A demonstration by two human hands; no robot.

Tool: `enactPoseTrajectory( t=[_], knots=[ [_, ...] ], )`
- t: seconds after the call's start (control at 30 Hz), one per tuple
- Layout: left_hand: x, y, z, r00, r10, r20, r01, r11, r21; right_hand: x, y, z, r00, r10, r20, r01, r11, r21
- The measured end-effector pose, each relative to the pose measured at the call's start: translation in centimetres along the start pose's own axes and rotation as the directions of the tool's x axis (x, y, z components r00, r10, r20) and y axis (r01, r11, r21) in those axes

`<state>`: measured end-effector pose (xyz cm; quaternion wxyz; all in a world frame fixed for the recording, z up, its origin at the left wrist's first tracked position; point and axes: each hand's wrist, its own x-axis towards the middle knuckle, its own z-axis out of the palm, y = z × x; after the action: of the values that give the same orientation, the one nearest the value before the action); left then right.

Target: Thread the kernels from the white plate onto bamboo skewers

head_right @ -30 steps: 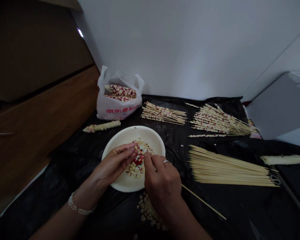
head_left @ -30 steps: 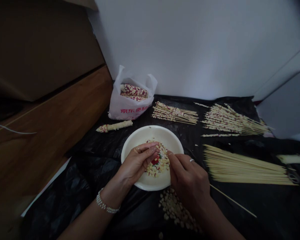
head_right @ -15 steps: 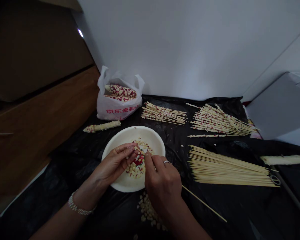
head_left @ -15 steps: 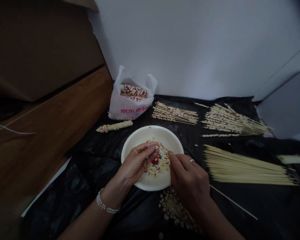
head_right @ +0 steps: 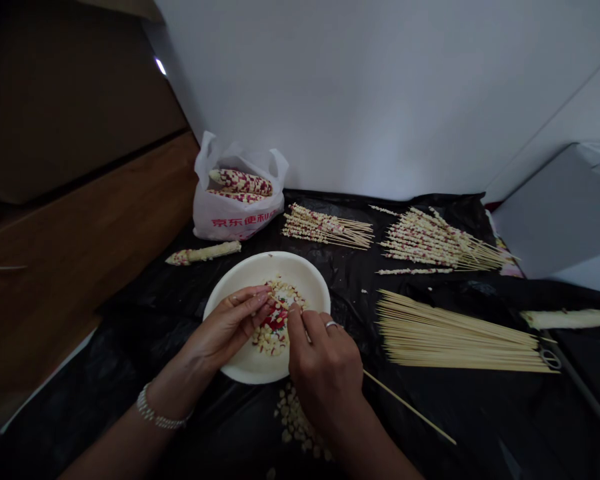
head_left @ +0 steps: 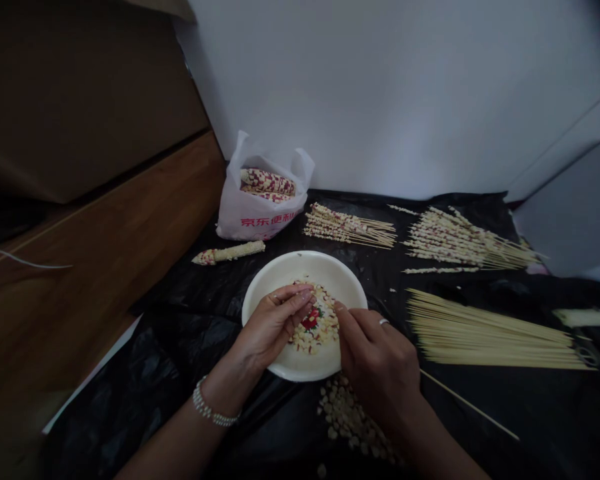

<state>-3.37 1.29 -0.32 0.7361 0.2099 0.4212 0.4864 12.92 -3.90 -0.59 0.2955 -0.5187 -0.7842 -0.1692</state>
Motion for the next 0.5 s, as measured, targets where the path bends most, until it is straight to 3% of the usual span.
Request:
enactPoseTrajectory(
  t=[0.5],
  knots=[
    [-0.04, -0.26, -0.39, 0.997, 0.048, 0.057, -0.053, 0.993, 0.107, -0.24, -0.04, -0.38, 0.995, -0.086, 0.04, 0.087, 0.996, -0.024]
  ],
)
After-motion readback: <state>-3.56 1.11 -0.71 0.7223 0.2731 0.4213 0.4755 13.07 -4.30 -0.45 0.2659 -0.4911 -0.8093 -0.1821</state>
